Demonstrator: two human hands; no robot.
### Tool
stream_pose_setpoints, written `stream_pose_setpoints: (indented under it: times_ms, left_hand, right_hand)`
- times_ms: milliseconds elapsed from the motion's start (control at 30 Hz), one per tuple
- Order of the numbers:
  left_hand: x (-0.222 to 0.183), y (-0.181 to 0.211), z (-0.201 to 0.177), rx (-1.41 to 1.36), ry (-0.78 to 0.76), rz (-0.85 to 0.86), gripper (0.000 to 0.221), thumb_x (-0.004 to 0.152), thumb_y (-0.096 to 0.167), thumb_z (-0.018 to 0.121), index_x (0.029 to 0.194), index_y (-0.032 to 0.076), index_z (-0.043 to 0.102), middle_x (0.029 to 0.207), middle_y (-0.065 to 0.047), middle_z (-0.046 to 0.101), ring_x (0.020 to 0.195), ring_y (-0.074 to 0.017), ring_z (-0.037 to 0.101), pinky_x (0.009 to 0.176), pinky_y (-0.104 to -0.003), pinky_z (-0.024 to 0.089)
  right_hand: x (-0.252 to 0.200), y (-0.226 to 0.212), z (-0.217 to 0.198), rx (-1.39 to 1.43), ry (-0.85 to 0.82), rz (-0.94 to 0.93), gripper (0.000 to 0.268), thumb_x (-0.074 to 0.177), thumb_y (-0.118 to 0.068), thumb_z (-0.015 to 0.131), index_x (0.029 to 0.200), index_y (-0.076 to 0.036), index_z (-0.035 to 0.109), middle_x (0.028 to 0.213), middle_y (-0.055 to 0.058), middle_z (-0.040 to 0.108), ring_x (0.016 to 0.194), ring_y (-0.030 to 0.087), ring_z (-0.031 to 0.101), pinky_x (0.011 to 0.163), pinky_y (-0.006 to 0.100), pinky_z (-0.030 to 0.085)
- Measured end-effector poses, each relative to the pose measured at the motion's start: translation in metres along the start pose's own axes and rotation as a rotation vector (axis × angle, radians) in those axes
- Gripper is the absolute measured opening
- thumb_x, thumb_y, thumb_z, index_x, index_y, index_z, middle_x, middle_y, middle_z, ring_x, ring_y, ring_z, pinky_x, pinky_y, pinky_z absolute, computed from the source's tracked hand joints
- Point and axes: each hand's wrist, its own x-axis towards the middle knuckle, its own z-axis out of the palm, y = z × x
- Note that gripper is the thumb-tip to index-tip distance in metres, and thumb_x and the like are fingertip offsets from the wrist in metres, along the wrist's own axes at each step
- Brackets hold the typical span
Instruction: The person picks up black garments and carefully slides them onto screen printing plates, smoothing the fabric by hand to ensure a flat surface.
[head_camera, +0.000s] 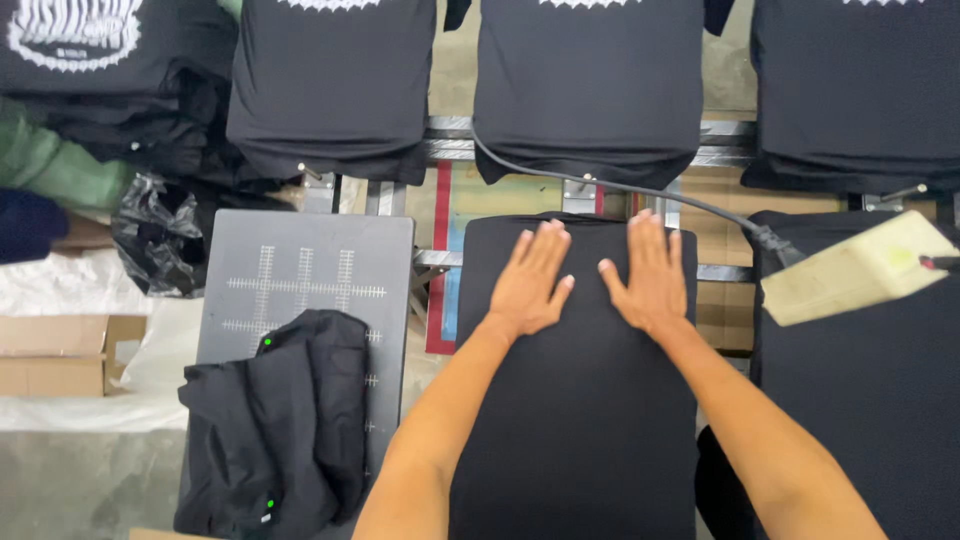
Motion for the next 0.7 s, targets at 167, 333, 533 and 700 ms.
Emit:
stream_pose_setpoints:
  times_ms: [167, 333, 533, 700]
  left_hand:
    - [-0.025, 0.009, -0.010, 0.008, -0.005, -0.411, 0.084, 0.088, 0.060, 0.030, 0.141, -0.004, 0.021, 0.148, -0.027, 0.014, 0.140, -0.0378, 0.010, 0.114, -0.052, 0.002]
    - [-0.115, 0.055, -0.022, -0.010, -0.027, -0.484, 0.085, 0.087, 0.060, 0.036, 0.141, -0.004, 0.021, 0.146, -0.032, 0.013, 0.137, -0.0448, 0.009, 0.107, -0.060, 0.006]
    - [-0.258, 0.126, -0.014, -0.021, -0.122, -0.476, 0.077, 0.090, 0.054, 0.036, 0.143, 0.000, 0.019, 0.147, -0.028, 0.011, 0.137, -0.0426, 0.009, 0.103, -0.056, 0.017]
    - [-0.335, 0.161, 0.008, -0.036, -0.082, -0.504, 0.073, 0.091, 0.048, 0.037, 0.143, 0.002, 0.016, 0.148, -0.025, 0.010, 0.138, -0.0391, 0.007, 0.109, -0.049, 0.013]
  right_hand:
    - [-0.015, 0.005, -0.003, 0.111, 0.041, 0.271, 0.085, 0.088, -0.056, 0.038, 0.140, 0.011, 0.025, 0.147, 0.030, 0.020, 0.138, 0.039, 0.017, 0.113, 0.049, 0.007]
    - [-0.098, -0.018, -0.026, 0.114, 0.029, 0.292, 0.083, 0.089, -0.051, 0.039, 0.138, 0.014, 0.024, 0.146, 0.033, 0.018, 0.137, 0.042, 0.018, 0.111, 0.052, 0.013]
    - [-0.253, -0.075, -0.049, 0.071, 0.023, 0.263, 0.073, 0.089, -0.038, 0.039, 0.138, 0.014, 0.024, 0.145, 0.033, 0.021, 0.136, 0.042, 0.021, 0.111, 0.051, 0.016]
    - [-0.363, -0.100, -0.044, 0.142, 0.016, 0.258, 0.070, 0.089, -0.034, 0.035, 0.140, 0.011, 0.019, 0.147, 0.028, 0.018, 0.138, 0.039, 0.017, 0.112, 0.051, 0.014]
